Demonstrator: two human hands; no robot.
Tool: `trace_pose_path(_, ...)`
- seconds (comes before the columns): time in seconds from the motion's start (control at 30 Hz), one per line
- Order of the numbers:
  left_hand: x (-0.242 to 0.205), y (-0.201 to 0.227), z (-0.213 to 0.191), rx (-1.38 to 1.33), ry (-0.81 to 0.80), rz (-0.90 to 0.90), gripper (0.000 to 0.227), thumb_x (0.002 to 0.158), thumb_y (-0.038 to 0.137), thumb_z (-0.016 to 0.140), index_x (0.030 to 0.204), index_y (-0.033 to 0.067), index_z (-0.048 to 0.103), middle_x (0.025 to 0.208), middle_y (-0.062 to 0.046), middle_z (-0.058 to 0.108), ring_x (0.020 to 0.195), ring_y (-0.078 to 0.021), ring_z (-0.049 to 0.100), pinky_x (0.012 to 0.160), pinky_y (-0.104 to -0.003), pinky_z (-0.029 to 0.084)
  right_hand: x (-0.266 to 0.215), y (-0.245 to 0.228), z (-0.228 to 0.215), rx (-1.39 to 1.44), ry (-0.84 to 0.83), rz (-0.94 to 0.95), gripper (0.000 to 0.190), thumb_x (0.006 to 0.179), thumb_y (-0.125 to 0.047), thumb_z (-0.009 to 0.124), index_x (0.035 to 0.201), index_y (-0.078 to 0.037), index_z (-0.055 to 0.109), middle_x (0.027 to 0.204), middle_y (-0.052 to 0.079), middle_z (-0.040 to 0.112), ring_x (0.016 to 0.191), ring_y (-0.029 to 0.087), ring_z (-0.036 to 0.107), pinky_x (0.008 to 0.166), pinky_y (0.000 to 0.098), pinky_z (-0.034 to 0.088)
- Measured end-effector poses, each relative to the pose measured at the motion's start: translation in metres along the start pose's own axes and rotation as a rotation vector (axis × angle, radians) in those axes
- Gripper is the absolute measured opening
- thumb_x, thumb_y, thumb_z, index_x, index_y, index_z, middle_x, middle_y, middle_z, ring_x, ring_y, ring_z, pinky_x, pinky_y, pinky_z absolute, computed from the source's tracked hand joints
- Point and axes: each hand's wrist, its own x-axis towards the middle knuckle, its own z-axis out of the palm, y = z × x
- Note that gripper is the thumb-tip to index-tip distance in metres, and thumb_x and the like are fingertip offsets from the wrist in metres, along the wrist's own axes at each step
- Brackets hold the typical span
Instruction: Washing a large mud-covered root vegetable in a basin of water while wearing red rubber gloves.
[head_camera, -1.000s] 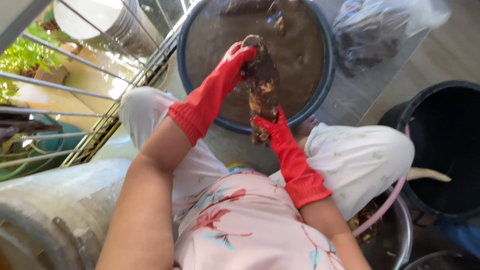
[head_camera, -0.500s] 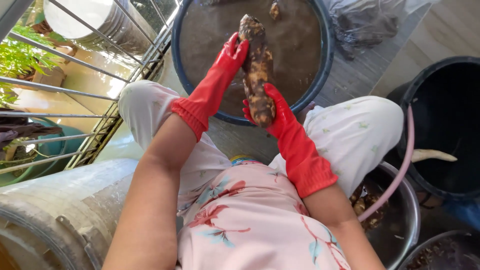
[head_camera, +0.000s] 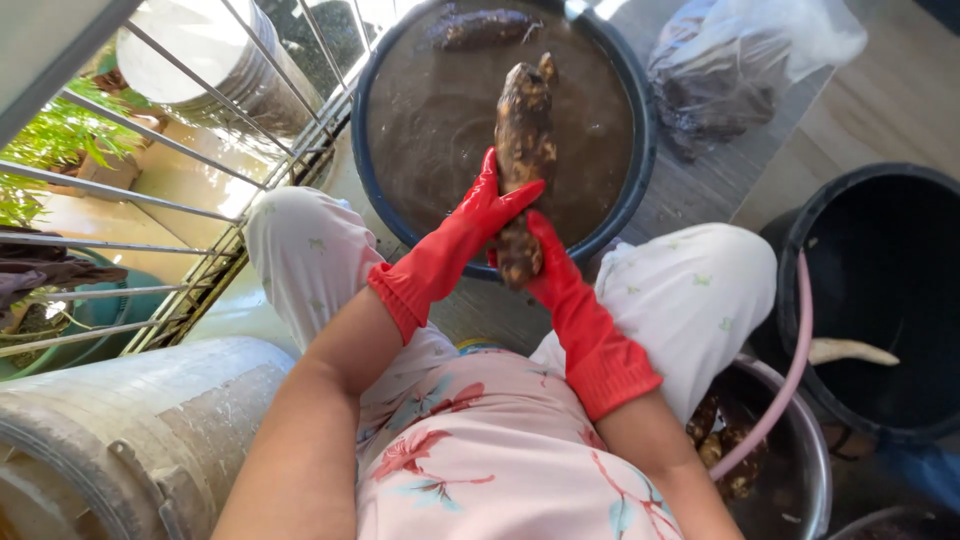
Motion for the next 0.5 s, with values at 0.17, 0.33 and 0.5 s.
trace_pose_path(0.17, 0.0, -0.009, 0.003, -0.413, 0.1, 0.123, 0.082, 0.071, 0.04, 0.098, 0.139, 0.0173, 0.059, 0.125, -0.016, 0.072, 0.12, -0.0336, 0.069, 0.104, -0.047, 0.057, -0.005, 0.035, -0.01, -0.629, 0.063, -0.563, 0.084, 0.082, -0.009, 0.085, 0.153, -0.015, 0.041, 0.14, 0.02, 0.061, 0.122, 0.035, 0.065, 0.107, 0.0503, 0.055)
trace_pose_path(0.33, 0.012, -0.036, -0.005, -0.434, 0.028, 0.265, 0.076, 0.066, 0.025, 0.102, 0.127, 0.006, 0.061, 0.117, -0.022, 0.073, 0.116, -0.0362, 0.069, 0.099, -0.051, 0.058, 0.007, 0.023, -0.034, -1.081, 0.112, -0.788, 0.103, 0.071, -0.017, 0.097, 0.156, -0.016, 0.037, 0.146, 0.017, 0.055, 0.132, 0.03, 0.055, 0.115, 0.0506, 0.044)
trace_pose_path(0.5, 0.008, -0.033, -0.003, -0.273, -0.014, 0.334, 0.096, 0.062, 0.028, 0.104, 0.141, 0.0124, 0.054, 0.127, -0.02, 0.068, 0.125, -0.0384, 0.063, 0.106, -0.054, 0.053, 0.037, 0.018, -0.083, -1.153, 0.128, -0.887, 0.108, 0.062, -0.016, 0.103, 0.152, -0.018, 0.044, 0.139, 0.015, 0.061, 0.125, 0.027, 0.06, 0.109, 0.0499, 0.048)
